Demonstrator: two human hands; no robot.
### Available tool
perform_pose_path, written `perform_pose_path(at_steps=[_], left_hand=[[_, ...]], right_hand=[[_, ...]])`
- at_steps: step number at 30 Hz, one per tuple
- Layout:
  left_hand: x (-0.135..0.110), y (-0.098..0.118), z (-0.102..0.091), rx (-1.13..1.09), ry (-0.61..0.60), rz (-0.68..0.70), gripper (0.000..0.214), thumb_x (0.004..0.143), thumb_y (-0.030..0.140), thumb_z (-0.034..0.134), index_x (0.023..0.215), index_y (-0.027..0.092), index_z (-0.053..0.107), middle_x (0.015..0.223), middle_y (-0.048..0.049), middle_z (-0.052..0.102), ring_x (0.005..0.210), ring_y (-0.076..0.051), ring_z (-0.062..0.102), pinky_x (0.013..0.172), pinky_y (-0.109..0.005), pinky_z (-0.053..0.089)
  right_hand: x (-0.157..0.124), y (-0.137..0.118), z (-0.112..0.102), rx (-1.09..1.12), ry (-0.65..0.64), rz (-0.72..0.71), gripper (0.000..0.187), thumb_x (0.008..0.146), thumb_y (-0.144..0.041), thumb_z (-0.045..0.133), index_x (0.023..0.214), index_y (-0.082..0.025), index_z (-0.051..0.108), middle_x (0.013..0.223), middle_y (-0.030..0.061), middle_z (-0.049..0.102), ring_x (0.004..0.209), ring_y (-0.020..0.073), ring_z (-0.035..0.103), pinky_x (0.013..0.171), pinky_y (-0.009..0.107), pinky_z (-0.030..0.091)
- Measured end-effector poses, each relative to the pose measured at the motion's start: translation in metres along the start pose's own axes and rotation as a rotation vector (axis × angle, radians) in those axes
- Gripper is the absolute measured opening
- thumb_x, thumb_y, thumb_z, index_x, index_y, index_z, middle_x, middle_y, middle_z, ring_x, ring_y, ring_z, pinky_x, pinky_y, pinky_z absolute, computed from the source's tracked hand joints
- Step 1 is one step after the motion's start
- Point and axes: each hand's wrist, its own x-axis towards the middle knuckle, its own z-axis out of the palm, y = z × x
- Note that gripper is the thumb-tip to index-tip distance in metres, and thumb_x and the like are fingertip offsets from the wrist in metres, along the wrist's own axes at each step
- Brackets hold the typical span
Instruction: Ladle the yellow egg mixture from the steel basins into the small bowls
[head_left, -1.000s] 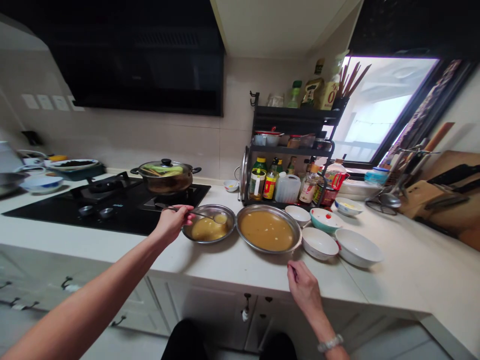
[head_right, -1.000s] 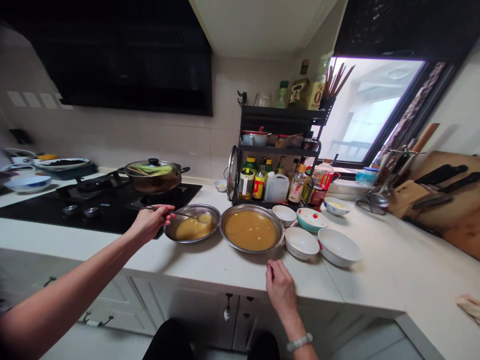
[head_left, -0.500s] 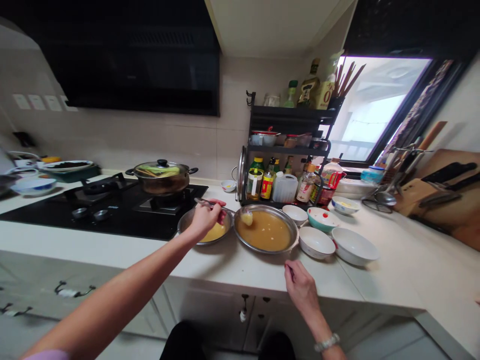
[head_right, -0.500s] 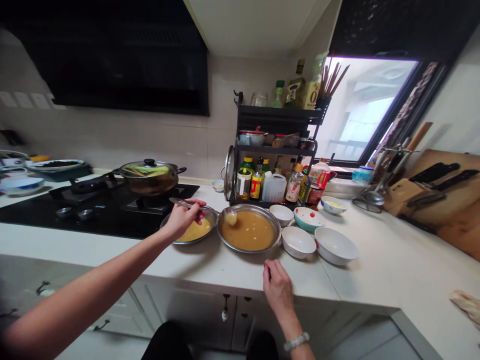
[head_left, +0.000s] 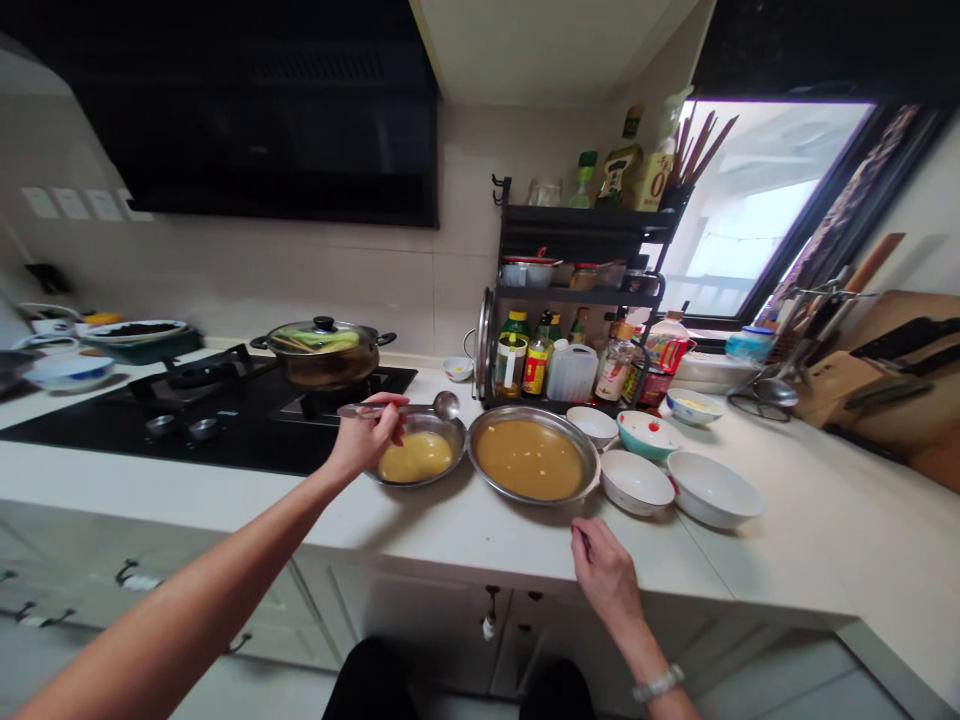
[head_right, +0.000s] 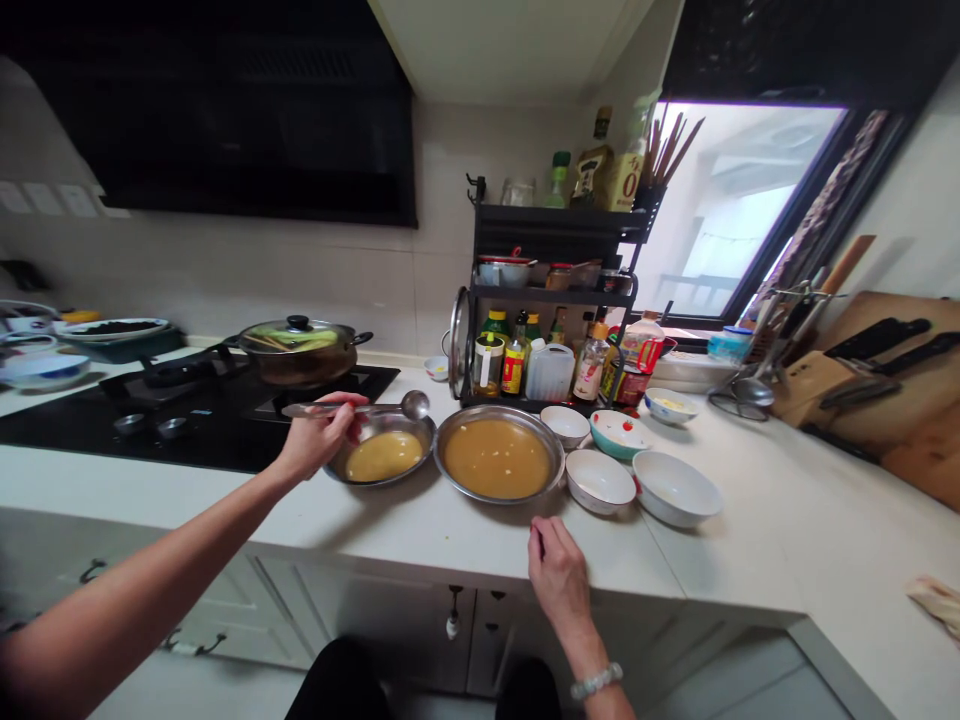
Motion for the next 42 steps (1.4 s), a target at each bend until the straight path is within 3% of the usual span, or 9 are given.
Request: perform_pose_path(at_steps=[2,6,11,17,22,33,42], left_hand=[[0.000,-0.016,-0.017,0.046,0.023,-0.059,0.016,0.073,0.027,0.054,0.081,0.017,0.064,0.049,0.0010,0.061,0.041,-0.015,0.056,0.043,-0.023,0.046],[-0.010,-0.043,-0.038,0.123,-0.044,-0.105,0.013,0.070,0.026,0.056,0.076,0.018,0.065,0.046,0.0015,0.060,0.040,-0.015,0.056,0.042,-0.023,0.043],[-0.023,-0.053,-0.032,-0.011,-0.042,-0.240,0.014,0.069,0.024,0.057,0.079,0.017,0.065,0.048,0.0015,0.060,0.040,-0.015,0.057,0.042,-0.024,0.046],[-0.021,-0.041,-0.016,-0.384,0.141,-0.521,0.009,0.066,0.018,0.061,0.071,0.010,0.062,0.050,-0.0034,0.061,0.041,-0.011,0.053,0.040,-0.022,0.046],[-0.020,-0.028,-0.017,-0.463,0.179,-0.607,0.004,0.069,0.011,0.060,0.069,0.007,0.061,0.048,-0.0050,0.061,0.038,-0.008,0.050,0.039,-0.019,0.045],[-0.009,-0.012,-0.021,-0.448,0.205,-0.559,0.006,0.073,0.009,0.057,0.073,0.006,0.062,0.049,-0.0047,0.062,0.041,-0.007,0.053,0.040,-0.015,0.044],[0.008,0.020,0.000,-0.473,0.136,-0.472,0.006,0.070,0.010,0.058,0.074,0.008,0.062,0.049,-0.0043,0.062,0.041,-0.008,0.052,0.040,-0.018,0.043]], right_hand=[[0.000,0.000,0.000,0.001,-0.001,0.008,0.024,0.096,-0.024,0.040,0.090,-0.019,0.062,0.076,0.0063,0.063,0.069,0.0187,0.062,0.065,0.029,0.048],[0.000,0.001,0.000,-0.001,-0.002,0.002,0.025,0.096,-0.025,0.039,0.091,-0.019,0.062,0.075,0.0060,0.063,0.068,0.0182,0.062,0.063,0.029,0.047],[0.000,0.002,0.000,-0.013,0.007,-0.003,0.024,0.096,-0.024,0.040,0.091,-0.019,0.062,0.076,0.0059,0.063,0.068,0.0179,0.061,0.064,0.029,0.047],[0.000,0.003,0.001,-0.008,0.008,-0.016,0.023,0.096,-0.024,0.040,0.090,-0.018,0.061,0.075,0.0053,0.062,0.067,0.0177,0.061,0.064,0.029,0.047],[0.001,0.001,0.000,-0.008,0.002,-0.020,0.023,0.096,-0.024,0.040,0.090,-0.018,0.061,0.075,0.0051,0.062,0.067,0.0176,0.061,0.063,0.028,0.047],[0.002,0.000,-0.001,-0.022,0.012,-0.030,0.023,0.096,-0.023,0.040,0.090,-0.018,0.061,0.075,0.0056,0.063,0.067,0.0175,0.062,0.064,0.028,0.047],[0.001,0.000,0.000,-0.018,0.009,-0.024,0.021,0.095,-0.021,0.041,0.090,-0.017,0.062,0.076,0.0053,0.062,0.068,0.0178,0.062,0.064,0.028,0.047]])
